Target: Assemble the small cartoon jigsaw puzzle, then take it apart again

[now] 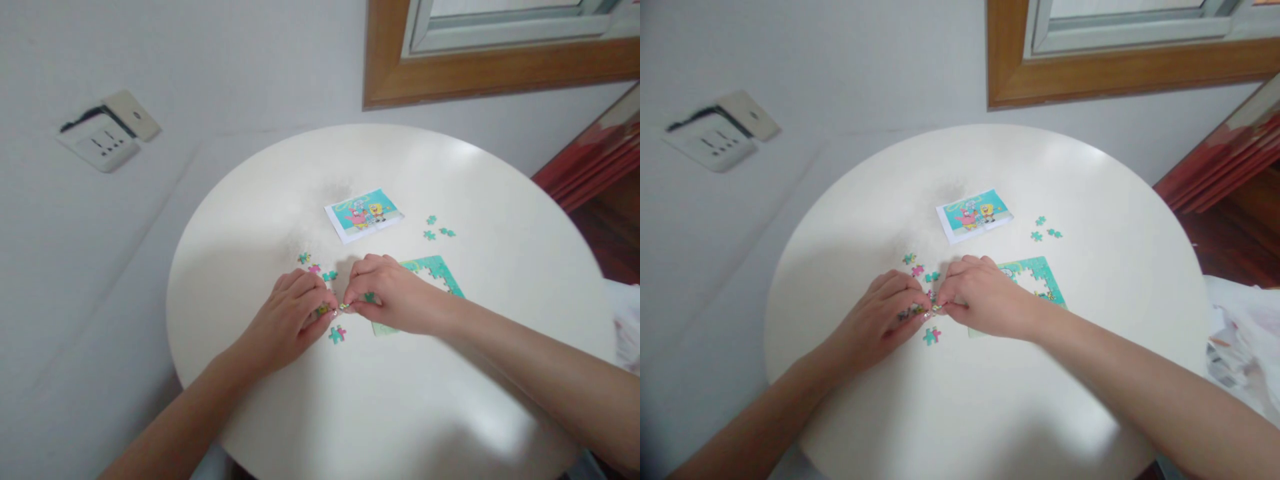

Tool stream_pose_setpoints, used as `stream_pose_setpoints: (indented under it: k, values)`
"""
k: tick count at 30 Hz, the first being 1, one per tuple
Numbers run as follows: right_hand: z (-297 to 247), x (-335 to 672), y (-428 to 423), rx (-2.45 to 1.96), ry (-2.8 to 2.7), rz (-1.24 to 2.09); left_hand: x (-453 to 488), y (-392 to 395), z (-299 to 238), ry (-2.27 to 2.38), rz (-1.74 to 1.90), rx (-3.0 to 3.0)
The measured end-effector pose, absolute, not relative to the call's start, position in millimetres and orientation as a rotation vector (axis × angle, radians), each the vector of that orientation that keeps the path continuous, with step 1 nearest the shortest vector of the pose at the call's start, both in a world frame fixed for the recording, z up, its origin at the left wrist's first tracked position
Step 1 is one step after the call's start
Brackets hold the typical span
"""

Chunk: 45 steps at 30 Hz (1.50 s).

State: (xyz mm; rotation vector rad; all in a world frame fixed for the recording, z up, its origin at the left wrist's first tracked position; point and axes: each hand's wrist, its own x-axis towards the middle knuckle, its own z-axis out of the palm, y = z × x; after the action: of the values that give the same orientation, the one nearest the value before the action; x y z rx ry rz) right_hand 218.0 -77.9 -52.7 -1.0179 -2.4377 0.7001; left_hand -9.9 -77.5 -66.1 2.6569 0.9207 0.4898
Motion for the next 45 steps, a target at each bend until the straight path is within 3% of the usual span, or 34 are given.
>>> stream_pose_setpoints:
  k: [5,14,25,33,45]
  values:
    - [-32,236,-71,-0.933,-2.317,0.911,8,-78,-47,0.937,0.625,2.469]
    - [-6,296,-77,-0.963,-2.297,1.123,74,-79,-23,0.953,0.488,2.378]
    - [-32,340,-82,-0.986,-2.286,0.988,119,-70,-34,0.877,0.319,2.553]
    - [-49,351,-76,-1.124,-2.373,0.694,125,-60,-50,0.984,0.353,2.559]
    - [-44,352,-85,-1.034,-2.499,0.754,128,-60,-56,1.051,0.373,2.571]
